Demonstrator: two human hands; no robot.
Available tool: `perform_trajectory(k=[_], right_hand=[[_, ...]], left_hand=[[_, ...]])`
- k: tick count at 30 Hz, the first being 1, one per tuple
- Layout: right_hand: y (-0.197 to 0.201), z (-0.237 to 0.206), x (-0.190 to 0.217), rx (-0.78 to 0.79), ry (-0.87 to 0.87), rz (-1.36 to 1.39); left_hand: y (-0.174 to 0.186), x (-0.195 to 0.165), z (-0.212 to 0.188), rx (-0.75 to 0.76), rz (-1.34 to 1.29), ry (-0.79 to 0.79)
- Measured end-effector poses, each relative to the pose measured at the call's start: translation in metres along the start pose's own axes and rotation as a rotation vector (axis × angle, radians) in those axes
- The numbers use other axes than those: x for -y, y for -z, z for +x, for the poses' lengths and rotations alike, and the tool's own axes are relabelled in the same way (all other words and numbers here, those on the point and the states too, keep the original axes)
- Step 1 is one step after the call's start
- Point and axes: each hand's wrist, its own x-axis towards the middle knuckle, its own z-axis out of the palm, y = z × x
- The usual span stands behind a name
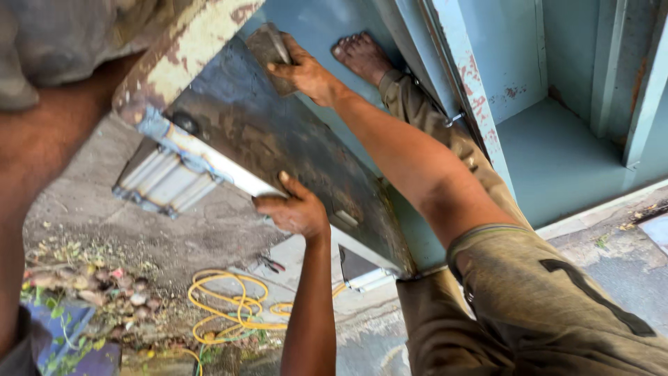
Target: The person uses a sanding block to smooth the interior surfaces of a metal cabinet. They hold the cabinet door with one hand while sanding the inside walls and bottom with the other hand.
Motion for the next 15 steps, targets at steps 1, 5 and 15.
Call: perform_trajectory(k=[1, 5, 15], right_hand=[[-0.001, 0.012, 0.003, -0.01, 0.011, -0.078], [-0.023, 0.055, 0.003, -0.071, -0.045, -0.292], [-0.056, 0.081, -0.021, 0.12, 0.349, -1.379]], left_hand=[[0.0, -0.001, 0.001, 0.007, -0.011, -0.008], [0.004, -0.004, 0.004, 0.039, -0.084, -0.01], [0.003, -0.003, 0.003, -0.001, -0.154, -0.083]])
